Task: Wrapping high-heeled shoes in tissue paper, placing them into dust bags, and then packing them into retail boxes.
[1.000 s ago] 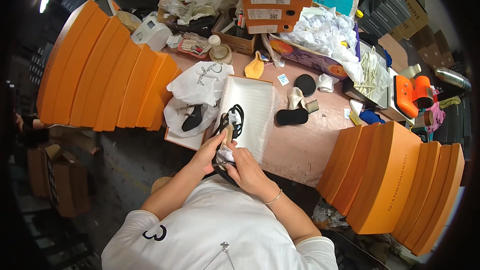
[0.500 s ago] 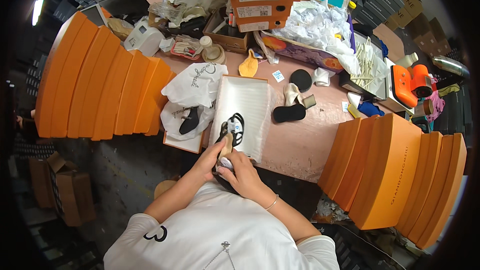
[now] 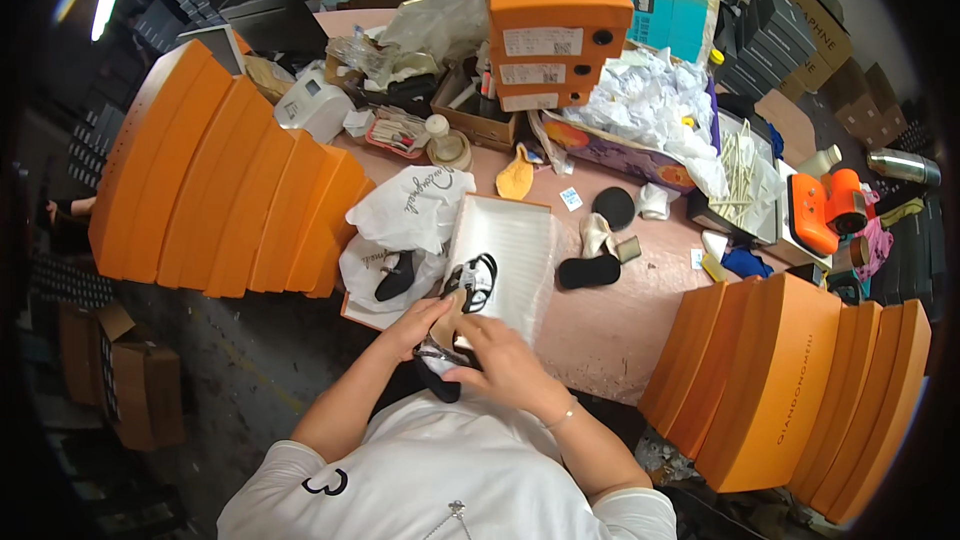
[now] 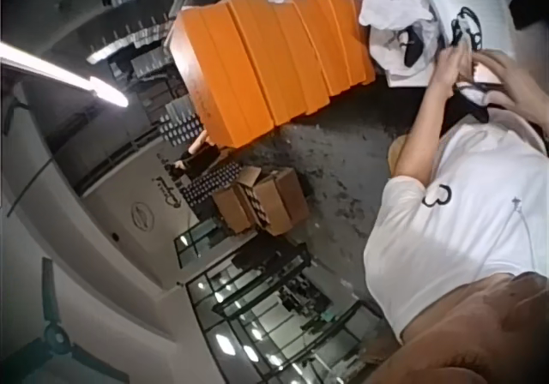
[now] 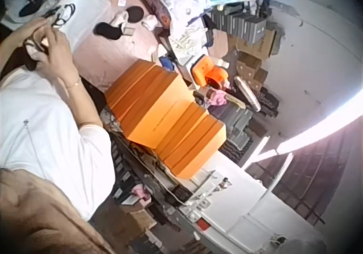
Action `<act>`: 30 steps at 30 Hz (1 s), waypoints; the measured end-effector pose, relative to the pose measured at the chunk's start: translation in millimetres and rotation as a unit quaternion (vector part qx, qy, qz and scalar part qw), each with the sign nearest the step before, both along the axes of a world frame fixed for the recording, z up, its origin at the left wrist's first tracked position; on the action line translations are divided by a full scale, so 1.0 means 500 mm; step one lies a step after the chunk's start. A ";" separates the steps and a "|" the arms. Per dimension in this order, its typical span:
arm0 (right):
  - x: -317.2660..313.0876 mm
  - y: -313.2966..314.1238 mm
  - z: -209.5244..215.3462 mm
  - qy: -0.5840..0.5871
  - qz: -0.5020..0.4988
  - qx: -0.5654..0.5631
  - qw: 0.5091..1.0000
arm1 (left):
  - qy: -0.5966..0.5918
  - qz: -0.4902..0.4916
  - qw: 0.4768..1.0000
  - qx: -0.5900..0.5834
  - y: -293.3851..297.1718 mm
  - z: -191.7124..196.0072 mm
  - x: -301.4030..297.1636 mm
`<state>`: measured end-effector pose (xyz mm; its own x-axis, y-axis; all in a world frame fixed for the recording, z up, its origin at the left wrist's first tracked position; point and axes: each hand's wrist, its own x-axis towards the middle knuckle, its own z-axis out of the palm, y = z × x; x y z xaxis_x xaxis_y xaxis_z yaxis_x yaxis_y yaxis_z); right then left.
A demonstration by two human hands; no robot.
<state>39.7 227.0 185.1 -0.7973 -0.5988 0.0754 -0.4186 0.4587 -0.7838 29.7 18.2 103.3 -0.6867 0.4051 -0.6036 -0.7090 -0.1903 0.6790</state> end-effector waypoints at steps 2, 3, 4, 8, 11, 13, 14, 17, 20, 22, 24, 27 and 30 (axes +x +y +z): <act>-0.021 0.023 0.061 0.104 0.027 0.181 0.978 | -0.013 -0.163 0.984 -0.069 -0.033 0.052 -0.041; -0.031 0.018 0.068 0.133 0.093 0.211 0.964 | -0.041 -0.219 0.975 -0.028 -0.036 0.076 -0.049; -0.036 0.010 0.049 0.165 0.156 0.183 0.957 | -0.074 -0.247 0.966 0.015 -0.031 0.085 -0.053; -0.054 0.027 -0.020 -0.016 0.167 0.061 0.984 | -0.027 -0.284 0.945 -0.161 -0.042 0.100 -0.094; -0.032 0.058 -0.017 -0.254 0.039 -0.116 0.960 | 0.491 -0.141 0.685 -0.519 -0.075 0.142 -0.142; -0.004 0.078 -0.045 -0.440 -0.035 -0.228 0.868 | 0.541 -0.151 0.557 -0.612 -0.096 0.063 -0.168; -0.007 0.079 -0.058 -0.472 0.001 -0.314 0.824 | 0.537 -0.182 0.538 -0.624 -0.137 0.002 -0.183; -0.020 0.095 -0.066 -0.499 -0.042 -0.525 0.689 | 0.497 -0.042 0.680 -0.537 -0.176 0.003 -0.228; -0.015 0.117 -0.063 -0.484 -0.109 -0.528 0.690 | 0.497 0.084 0.833 -0.229 -0.156 0.196 -0.233; -0.021 0.130 -0.055 -0.483 -0.109 -0.534 0.685 | 0.473 0.054 0.879 -0.027 -0.161 0.256 -0.240; -0.011 0.142 -0.061 -0.491 -0.081 -0.579 0.646 | 0.468 -0.025 0.875 0.118 -0.159 0.278 -0.257; 0.005 0.142 -0.091 -0.503 -0.035 -0.637 0.583 | 0.409 -0.017 0.902 -0.134 -0.167 0.195 -0.299; 0.023 0.146 -0.105 -0.529 -0.046 -0.674 0.513 | 0.460 0.110 0.821 -0.321 -0.153 0.117 -0.312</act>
<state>51.1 299.8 132.7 -0.8396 -0.5266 -0.1332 0.5430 -0.8200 -0.1808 -126.1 -58.1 162.0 -0.9854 0.0112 0.1702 0.1627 0.3609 0.9183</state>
